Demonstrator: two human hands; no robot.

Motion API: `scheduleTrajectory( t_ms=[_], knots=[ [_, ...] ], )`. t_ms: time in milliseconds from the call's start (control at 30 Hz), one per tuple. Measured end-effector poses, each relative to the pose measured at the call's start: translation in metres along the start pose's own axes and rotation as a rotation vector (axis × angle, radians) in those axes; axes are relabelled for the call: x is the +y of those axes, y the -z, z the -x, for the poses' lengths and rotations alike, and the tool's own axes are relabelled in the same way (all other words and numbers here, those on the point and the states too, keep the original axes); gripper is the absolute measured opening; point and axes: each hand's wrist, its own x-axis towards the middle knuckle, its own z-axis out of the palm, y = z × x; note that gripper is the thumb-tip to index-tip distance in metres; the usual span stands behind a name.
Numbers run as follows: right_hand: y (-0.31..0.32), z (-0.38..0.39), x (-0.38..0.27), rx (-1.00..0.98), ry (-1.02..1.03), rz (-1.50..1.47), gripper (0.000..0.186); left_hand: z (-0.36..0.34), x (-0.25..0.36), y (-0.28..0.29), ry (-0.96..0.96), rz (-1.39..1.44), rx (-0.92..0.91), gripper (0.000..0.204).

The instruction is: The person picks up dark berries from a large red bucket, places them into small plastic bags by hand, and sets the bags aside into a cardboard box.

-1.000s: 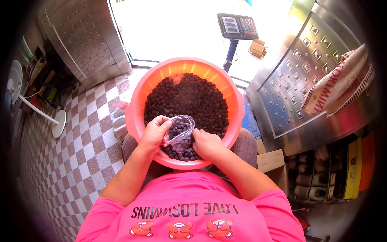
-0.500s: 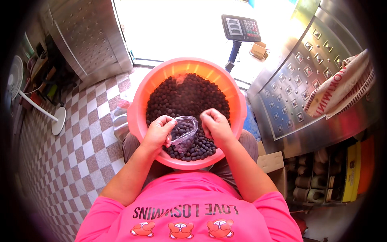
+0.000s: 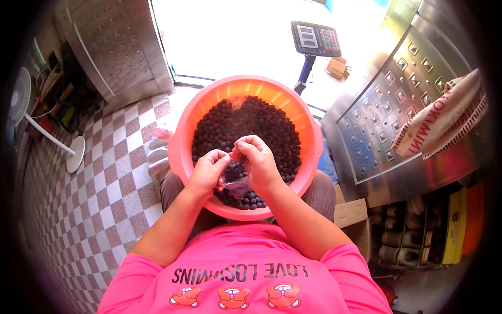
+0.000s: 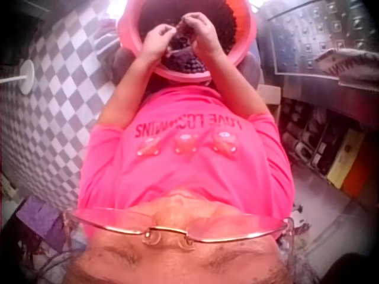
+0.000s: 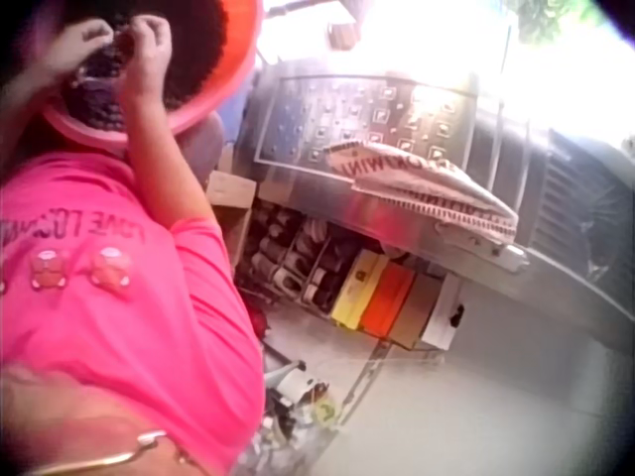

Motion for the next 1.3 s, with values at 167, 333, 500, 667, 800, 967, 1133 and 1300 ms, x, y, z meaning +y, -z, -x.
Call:
scheduleTrajectory(
  t_ms=[167,333,500,667,800,967,1133,1300],
  knots=[
    [0.005,0.003,-0.005,0.006,0.026,0.096,0.008,0.0,-0.001,-0.001,0.008,0.004,-0.008,0.011],
    [0.014,0.004,-0.018,-0.041,0.305,0.76,0.023,0.002,0.0,-0.001,-0.019,0.017,-0.047,0.012],
    [0.014,0.005,-0.02,-0.235,0.545,1.639,0.022,0.005,-0.002,0.0,-0.077,-0.07,-0.081,0.012],
    [0.018,0.009,-0.025,-0.134,0.354,1.469,0.009,0.002,-0.004,-0.001,-0.096,-0.34,-0.081,0.008],
    [0.015,0.016,-0.038,-0.009,0.364,1.317,0.007,-0.009,-0.012,0.003,-0.287,-0.608,-0.009,0.008],
    [0.036,0.017,-0.049,0.166,0.36,1.104,0.006,-0.007,0.005,-0.001,-0.506,-0.986,0.2,0.011],
    [0.05,0.02,-0.048,0.148,0.336,0.994,0.009,0.003,0.041,-0.011,-0.009,-0.562,-0.059,0.015],
    [0.042,0.03,-0.056,0.178,0.337,1.136,0.012,0.009,0.053,-0.014,0.075,-0.401,-0.134,0.021]
  ],
)
